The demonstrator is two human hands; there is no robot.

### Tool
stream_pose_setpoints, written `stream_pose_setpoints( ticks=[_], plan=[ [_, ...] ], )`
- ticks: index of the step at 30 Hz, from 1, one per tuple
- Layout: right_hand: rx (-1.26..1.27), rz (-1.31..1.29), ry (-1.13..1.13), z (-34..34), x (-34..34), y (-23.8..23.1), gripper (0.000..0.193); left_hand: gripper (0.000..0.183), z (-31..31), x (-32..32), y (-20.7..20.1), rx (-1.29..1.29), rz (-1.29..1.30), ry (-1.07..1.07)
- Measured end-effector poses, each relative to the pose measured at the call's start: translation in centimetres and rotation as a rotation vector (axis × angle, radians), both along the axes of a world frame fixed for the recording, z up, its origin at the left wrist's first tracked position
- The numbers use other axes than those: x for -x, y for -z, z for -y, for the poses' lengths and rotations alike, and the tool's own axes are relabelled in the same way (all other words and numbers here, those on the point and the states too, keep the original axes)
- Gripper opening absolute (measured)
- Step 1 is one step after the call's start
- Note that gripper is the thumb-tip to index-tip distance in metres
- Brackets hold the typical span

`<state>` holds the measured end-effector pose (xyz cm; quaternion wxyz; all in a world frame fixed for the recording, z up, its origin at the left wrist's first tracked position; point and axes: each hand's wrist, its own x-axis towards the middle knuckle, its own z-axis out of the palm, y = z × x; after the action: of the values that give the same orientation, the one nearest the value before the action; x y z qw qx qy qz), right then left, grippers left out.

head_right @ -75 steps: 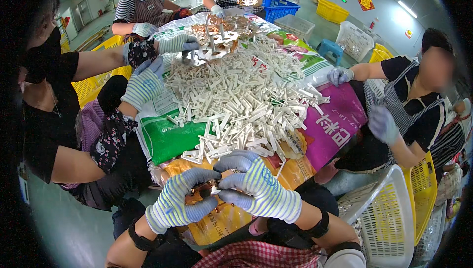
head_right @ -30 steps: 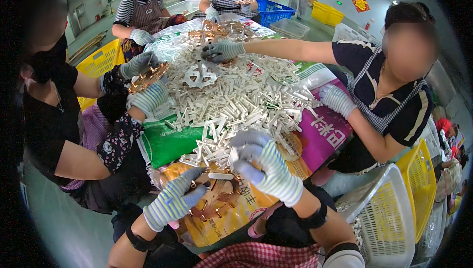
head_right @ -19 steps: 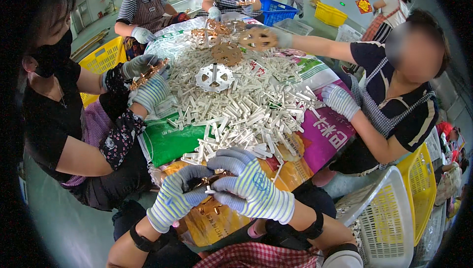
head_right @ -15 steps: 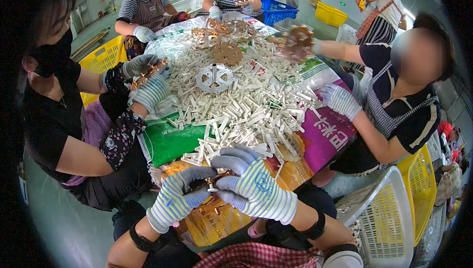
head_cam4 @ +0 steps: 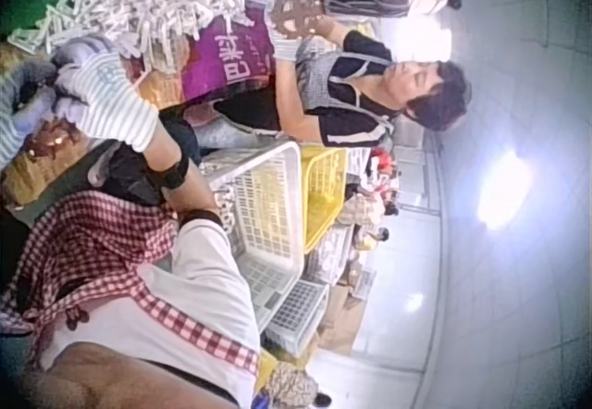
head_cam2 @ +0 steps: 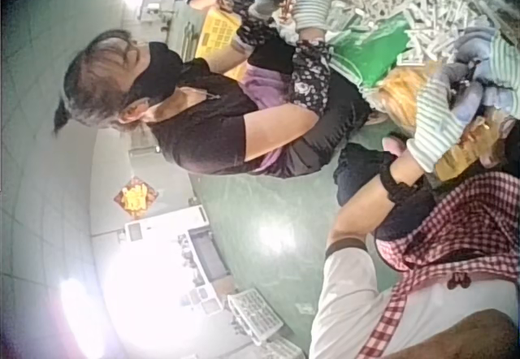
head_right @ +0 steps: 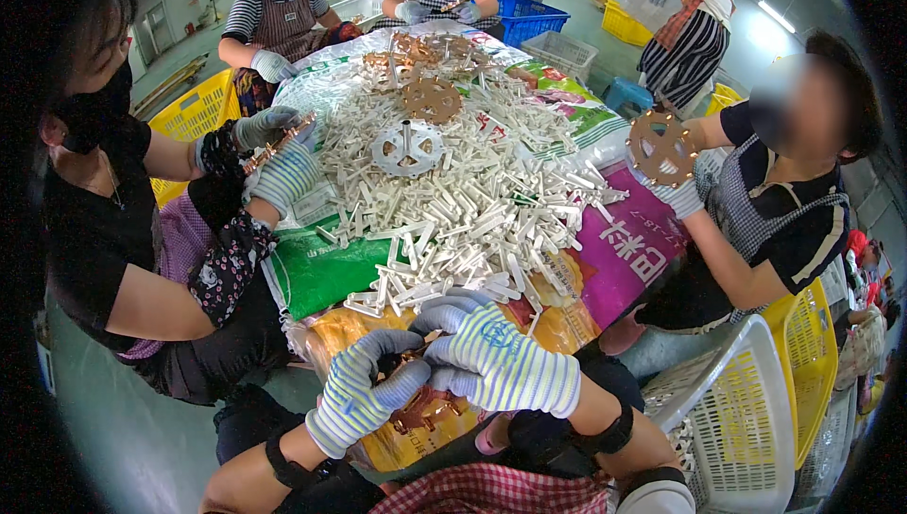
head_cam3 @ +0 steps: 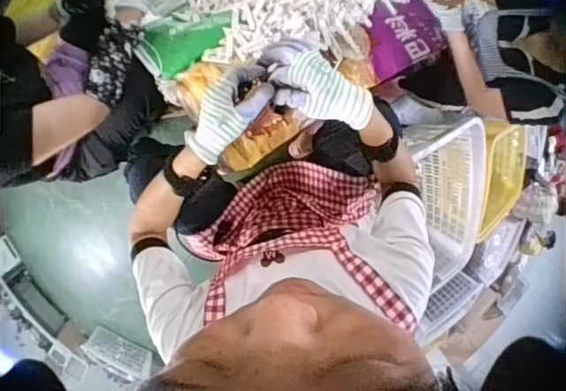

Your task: The person sits at a table in a factory setting, wearing gloves and a face mask. They repeatedly pick up small white plastic rods and insert them into holes on a circular plastic base. The person works alongside several other women performing the same assembly task. Finished units are placed into a white basket.

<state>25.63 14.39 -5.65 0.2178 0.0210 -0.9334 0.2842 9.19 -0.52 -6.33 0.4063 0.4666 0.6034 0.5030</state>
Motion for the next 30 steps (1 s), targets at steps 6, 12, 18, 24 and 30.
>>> stream_pose_setpoints(
  ticks=[6,12,18,24,30],
  plan=[
    [0.089,0.02,-0.016,-0.1,-0.3,-0.1,0.032,0.038,-0.1,-0.2,-0.1,-0.024,-0.056,-0.004],
    [0.095,-0.042,0.002,0.2,-0.1,-0.3,0.028,0.037,-0.2,0.1,-0.3,-0.007,-0.083,-0.012],
    [0.313,-0.062,-0.019,0.8,0.2,0.3,0.031,0.037,0.1,0.1,-0.2,0.041,0.009,-0.018],
    [0.305,-0.011,0.024,0.0,0.2,0.4,0.027,0.042,-0.4,0.2,0.1,-0.061,0.01,0.023],
    [0.452,-0.104,0.341,-3.1,-0.8,-0.3,0.021,0.04,0.0,2.8,-1.2,0.135,0.111,-0.047]
  ],
)
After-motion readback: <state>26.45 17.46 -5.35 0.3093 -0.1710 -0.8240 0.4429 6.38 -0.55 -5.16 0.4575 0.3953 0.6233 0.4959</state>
